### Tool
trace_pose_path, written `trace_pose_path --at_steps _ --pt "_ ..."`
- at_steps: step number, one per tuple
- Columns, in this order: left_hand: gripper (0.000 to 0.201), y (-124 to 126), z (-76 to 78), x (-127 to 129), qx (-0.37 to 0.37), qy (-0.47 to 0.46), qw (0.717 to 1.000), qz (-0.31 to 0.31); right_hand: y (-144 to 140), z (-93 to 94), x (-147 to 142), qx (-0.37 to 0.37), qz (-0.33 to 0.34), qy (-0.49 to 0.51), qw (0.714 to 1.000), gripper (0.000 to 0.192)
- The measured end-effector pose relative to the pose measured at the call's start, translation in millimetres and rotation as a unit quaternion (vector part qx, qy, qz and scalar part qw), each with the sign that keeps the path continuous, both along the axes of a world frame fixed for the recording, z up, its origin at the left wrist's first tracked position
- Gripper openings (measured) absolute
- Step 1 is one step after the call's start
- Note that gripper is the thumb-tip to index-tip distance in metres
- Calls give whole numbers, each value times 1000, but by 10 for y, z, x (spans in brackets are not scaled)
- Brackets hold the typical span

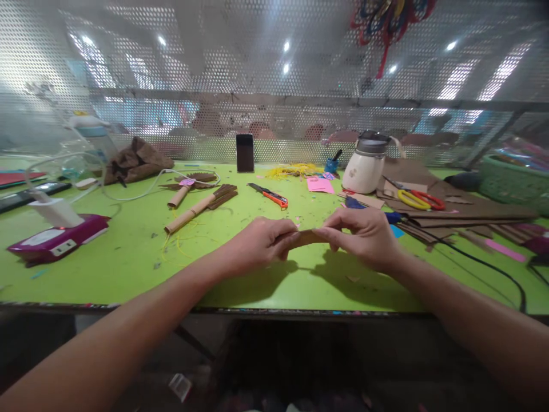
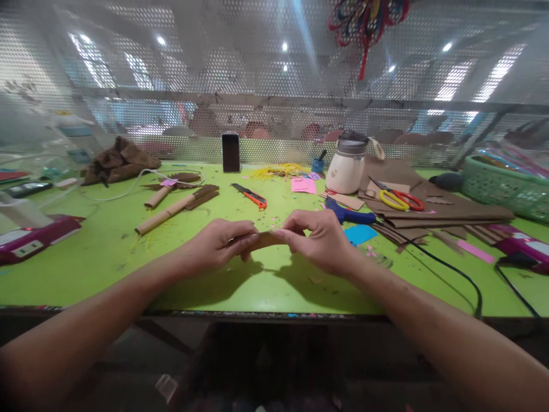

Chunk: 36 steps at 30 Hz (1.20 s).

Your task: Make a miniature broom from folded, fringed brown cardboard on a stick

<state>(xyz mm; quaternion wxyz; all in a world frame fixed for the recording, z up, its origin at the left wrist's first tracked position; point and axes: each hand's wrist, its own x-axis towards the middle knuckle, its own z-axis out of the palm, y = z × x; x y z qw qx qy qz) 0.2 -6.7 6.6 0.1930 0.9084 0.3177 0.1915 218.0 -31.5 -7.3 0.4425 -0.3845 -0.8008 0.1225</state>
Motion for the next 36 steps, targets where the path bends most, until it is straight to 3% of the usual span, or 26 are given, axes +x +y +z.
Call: trace_pose_path --at_steps 8,14,18,25,30,36 --pt "36 3 2 -13 -20 -2 1000 9 63 -24 41 -108 33 87 990 26" --pt "33 11 -29 2 -9 17 1000 -10 49 17 23 -40 62 -29 997 15" --pt "38 -31 -58 43 -13 39 998 -37 10 22 -41 -33 105 -76 991 13" --pt "32 -18 -43 45 31 76 997 6 22 -19 -15 -34 26 -77 996 21" --pt "18 -11 -31 10 63 124 989 47 71 -20 29 -93 21 -79 992 27" --pt "26 9 -4 -15 20 92 995 -15 99 4 47 -222 71 -27 972 33"
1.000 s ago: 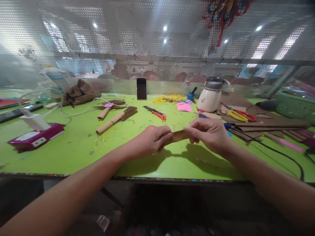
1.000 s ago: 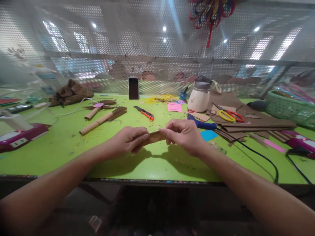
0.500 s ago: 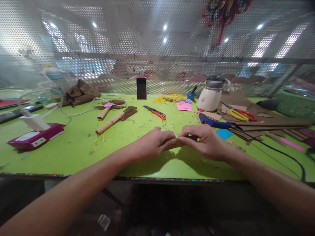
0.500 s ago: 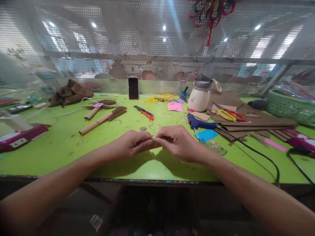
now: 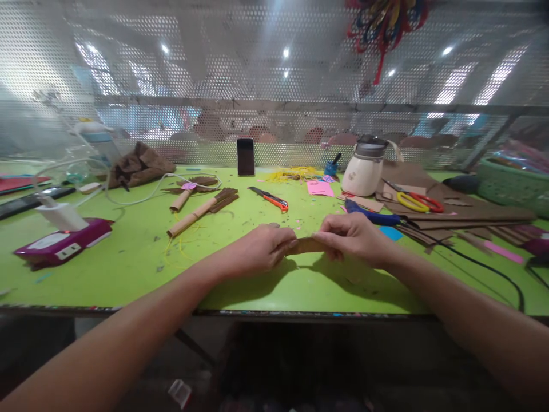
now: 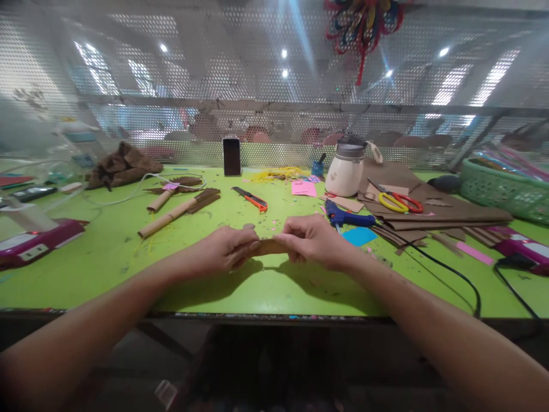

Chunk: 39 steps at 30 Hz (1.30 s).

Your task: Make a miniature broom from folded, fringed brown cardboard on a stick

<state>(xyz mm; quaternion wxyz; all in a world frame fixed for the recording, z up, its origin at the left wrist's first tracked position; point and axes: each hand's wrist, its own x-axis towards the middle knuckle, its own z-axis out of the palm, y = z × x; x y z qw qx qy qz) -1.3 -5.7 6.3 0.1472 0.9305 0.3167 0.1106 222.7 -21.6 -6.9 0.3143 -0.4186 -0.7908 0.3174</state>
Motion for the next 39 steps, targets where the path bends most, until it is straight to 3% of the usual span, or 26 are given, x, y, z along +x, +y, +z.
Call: trace_pose_path --at_steps 6,11,16,21,25,33,39 --pt "32 39 -7 -27 -22 -58 998 9 23 -7 7 -104 31 52 993 38" --pt "36 100 -23 -81 -63 -107 991 50 71 1 30 -130 7 75 989 39" --pt "39 152 -6 -109 -115 -87 987 67 116 -3 97 -126 -13 79 989 39" --pt "24 130 -30 -33 -73 -118 990 34 100 -36 71 -111 -3 47 993 37" --pt "24 95 -79 31 -107 -148 982 37 52 -79 -19 -94 -11 13 995 37" --pt "19 55 -74 22 -109 -128 985 35 0 -112 -65 69 18 -72 995 28" --pt "23 40 -18 6 -81 -99 991 32 -15 -72 -54 0 29 -39 999 41"
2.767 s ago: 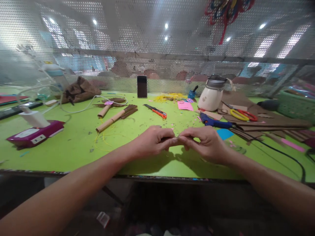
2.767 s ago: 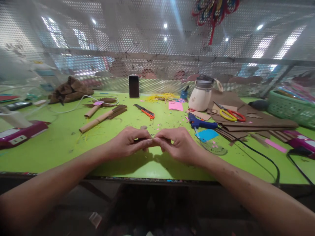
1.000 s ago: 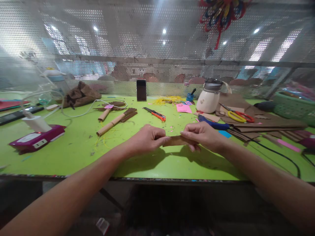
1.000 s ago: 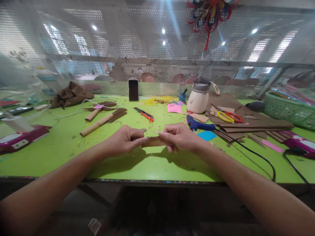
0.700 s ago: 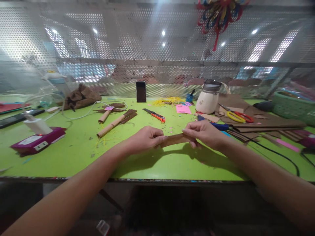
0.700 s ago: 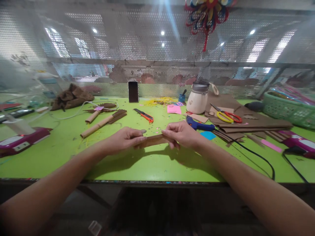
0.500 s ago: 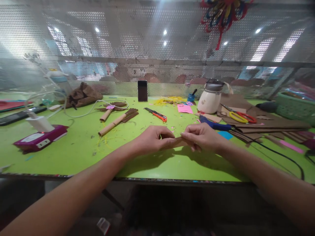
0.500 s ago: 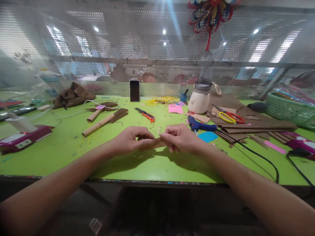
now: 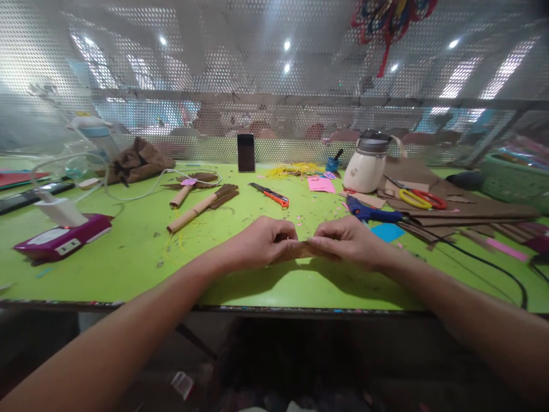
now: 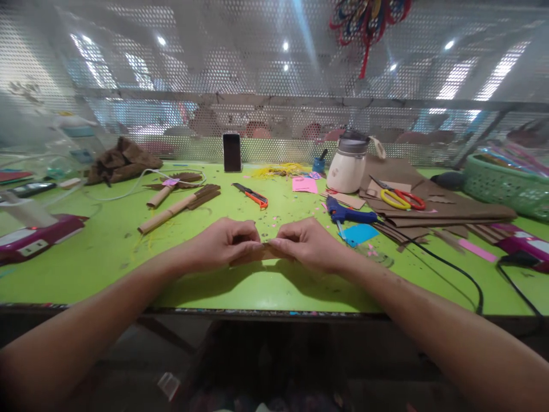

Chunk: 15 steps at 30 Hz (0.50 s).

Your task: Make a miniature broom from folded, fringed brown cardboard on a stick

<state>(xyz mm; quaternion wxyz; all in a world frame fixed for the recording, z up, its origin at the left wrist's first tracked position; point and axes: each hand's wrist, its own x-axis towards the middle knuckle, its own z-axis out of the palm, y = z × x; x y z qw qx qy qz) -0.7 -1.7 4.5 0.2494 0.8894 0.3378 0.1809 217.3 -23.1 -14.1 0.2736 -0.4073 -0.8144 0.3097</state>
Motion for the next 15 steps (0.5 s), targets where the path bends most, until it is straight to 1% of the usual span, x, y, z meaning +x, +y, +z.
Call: trace_pose_path --at_steps 3,6,8,10,11,13,15 --pt "28 15 17 -33 -34 -1 999 3 25 9 32 -49 -24 38 998 41" --pt "34 30 25 -59 -90 -33 995 2 79 10 89 -72 -47 140 986 39" --pt "36 30 29 -61 -128 -64 990 4 108 9 119 -80 -36 230 969 37" --pt "36 20 30 -52 -165 -100 981 -2 107 13 126 -99 -4 288 953 29" --pt "37 12 30 -46 -183 -115 976 -10 92 17 119 -114 23 290 950 26" --pt "35 -4 30 -34 -218 -130 967 -32 38 29 92 -140 76 254 954 33" --pt "32 -17 31 -28 -247 -130 958 -62 -28 47 62 -143 99 215 961 34"
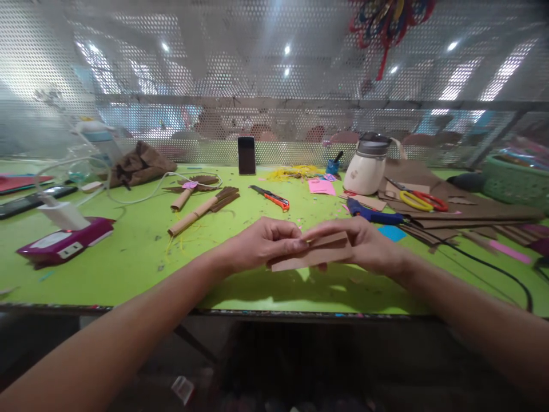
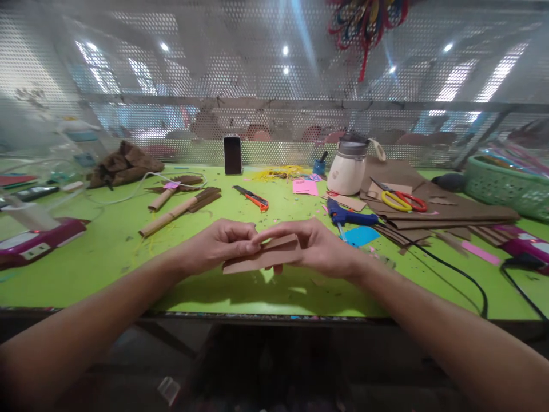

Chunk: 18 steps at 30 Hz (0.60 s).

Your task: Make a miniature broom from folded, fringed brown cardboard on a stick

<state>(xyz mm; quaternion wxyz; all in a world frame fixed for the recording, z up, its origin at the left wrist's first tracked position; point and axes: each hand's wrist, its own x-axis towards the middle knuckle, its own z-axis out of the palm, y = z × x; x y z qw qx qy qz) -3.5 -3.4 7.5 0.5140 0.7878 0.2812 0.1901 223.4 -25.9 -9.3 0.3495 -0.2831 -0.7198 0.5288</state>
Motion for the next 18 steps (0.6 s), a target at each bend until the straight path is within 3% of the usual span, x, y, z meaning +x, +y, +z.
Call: trace_pose_path --at_steps 4,8,13,15,18 --pt "27 -17 5 2 -30 -26 998 -45 -79 36 -29 30 -34 -1 999 20" --pt "24 -44 6 9 -81 -51 992 -80 -82 46 -41 60 -51 5 997 18" --pt "34 -60 5 42 -147 -31 978 -145 -77 59 -65 83 -22 34 996 10" --pt "36 -30 -12 53 -129 -32 984 -120 -70 73 -57 73 -27 29 997 13" --pt "32 51 -60 50 -77 -63 995 -6 -46 94 -39 57 -47 2 997 17"
